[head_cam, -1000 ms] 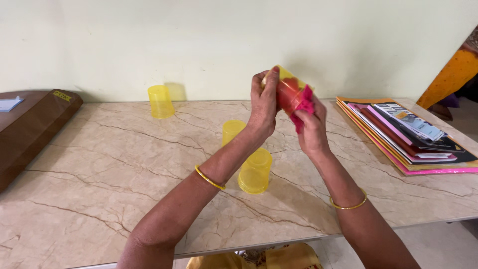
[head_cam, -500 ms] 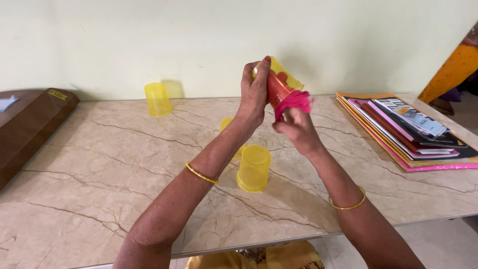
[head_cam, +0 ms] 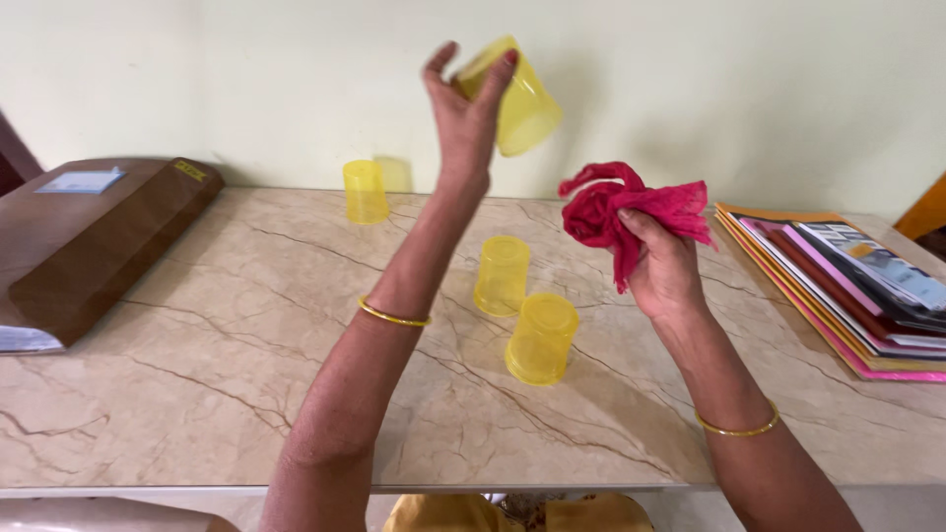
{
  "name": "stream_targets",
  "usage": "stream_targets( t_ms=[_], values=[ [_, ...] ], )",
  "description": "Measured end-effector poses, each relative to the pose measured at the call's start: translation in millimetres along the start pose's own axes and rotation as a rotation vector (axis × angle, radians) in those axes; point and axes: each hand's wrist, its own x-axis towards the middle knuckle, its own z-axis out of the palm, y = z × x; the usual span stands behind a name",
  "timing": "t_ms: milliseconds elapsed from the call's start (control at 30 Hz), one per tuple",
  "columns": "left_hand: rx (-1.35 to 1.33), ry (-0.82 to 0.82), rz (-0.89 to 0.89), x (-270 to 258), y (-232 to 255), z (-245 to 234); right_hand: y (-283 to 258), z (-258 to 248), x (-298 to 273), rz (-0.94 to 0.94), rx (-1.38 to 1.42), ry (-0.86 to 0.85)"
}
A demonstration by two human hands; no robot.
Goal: The person wipes a notebook, plastic cups, and a small decorative plant with a red cloth and moves them to the side of a desk.
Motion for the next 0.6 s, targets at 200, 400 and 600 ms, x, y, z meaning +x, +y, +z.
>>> stream_targets(
  t_ms=[200,400,600],
  values=[
    [0.588,0.339,0.253,80.5,3.1,-188.4,18.6,-5.6,-3.5,0.054,-0.032,-0.014],
    [1.029,0.391,-0.221,53.5,-78.1,-308.2,20.2,-4.3,-5.0,0.094,-0.092,-0.032],
    [1.083,0.361,-0.318,44.4,-95.5,-326.5,25.8,-11.4,-4.5,0.102,-0.130,-0.045]
  ],
)
